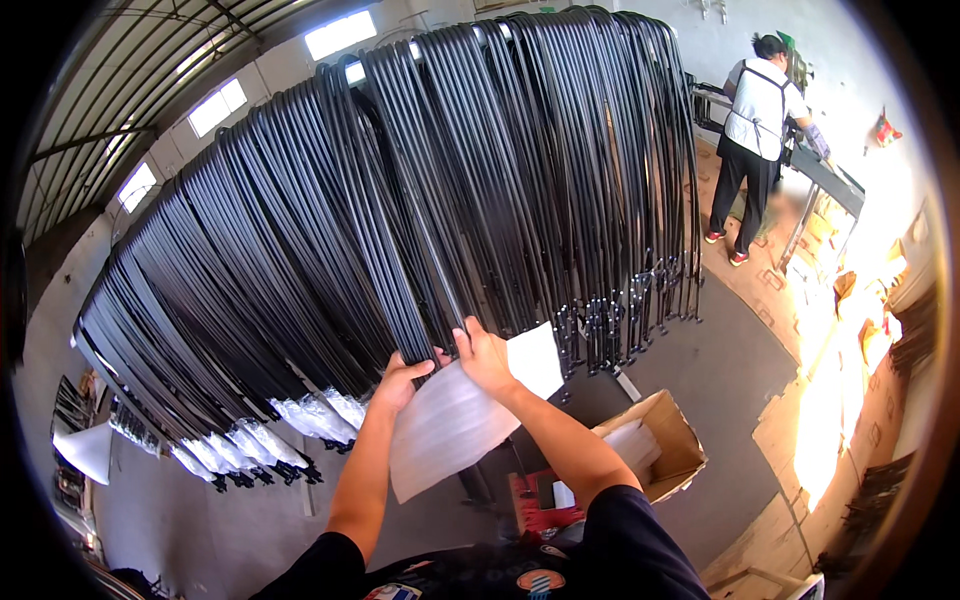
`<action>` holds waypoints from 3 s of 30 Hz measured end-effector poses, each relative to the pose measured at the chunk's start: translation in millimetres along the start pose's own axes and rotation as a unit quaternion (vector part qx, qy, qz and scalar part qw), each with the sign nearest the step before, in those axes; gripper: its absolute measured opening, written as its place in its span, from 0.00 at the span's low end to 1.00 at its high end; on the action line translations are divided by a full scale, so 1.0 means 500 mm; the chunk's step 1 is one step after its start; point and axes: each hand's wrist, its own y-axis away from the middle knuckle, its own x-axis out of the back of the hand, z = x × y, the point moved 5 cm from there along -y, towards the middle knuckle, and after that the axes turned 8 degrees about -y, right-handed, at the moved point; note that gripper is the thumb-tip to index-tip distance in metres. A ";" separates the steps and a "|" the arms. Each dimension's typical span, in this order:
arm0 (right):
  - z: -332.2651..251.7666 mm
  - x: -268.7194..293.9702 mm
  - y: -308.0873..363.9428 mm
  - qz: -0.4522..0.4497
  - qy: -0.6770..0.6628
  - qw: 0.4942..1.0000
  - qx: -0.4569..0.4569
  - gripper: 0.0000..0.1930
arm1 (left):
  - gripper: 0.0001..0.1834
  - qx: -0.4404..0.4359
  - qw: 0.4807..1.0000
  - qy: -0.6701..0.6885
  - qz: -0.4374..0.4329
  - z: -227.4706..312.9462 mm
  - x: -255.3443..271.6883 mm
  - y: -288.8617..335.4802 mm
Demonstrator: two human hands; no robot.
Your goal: The person takes white foam pieces from a box and wraps them around the ends of long black metal rods hanging on a rack.
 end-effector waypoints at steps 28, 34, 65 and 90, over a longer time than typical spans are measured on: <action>-0.372 0.091 -0.467 0.162 -0.122 0.931 0.303 0.15 | 0.14 0.020 0.999 0.018 -0.021 -0.008 0.020 -0.010; -0.469 0.150 -0.479 0.217 -0.170 0.884 0.378 0.13 | 0.14 0.002 1.000 0.013 -0.024 -0.001 0.010 -0.013; -0.794 0.307 -0.583 0.328 -0.043 0.775 0.539 0.17 | 0.14 -0.007 0.999 0.034 0.017 -0.042 -0.011 -0.054; -0.751 0.180 -0.730 0.267 -0.102 0.806 0.519 0.16 | 0.16 -0.012 0.998 0.060 0.014 -0.061 -0.061 -0.101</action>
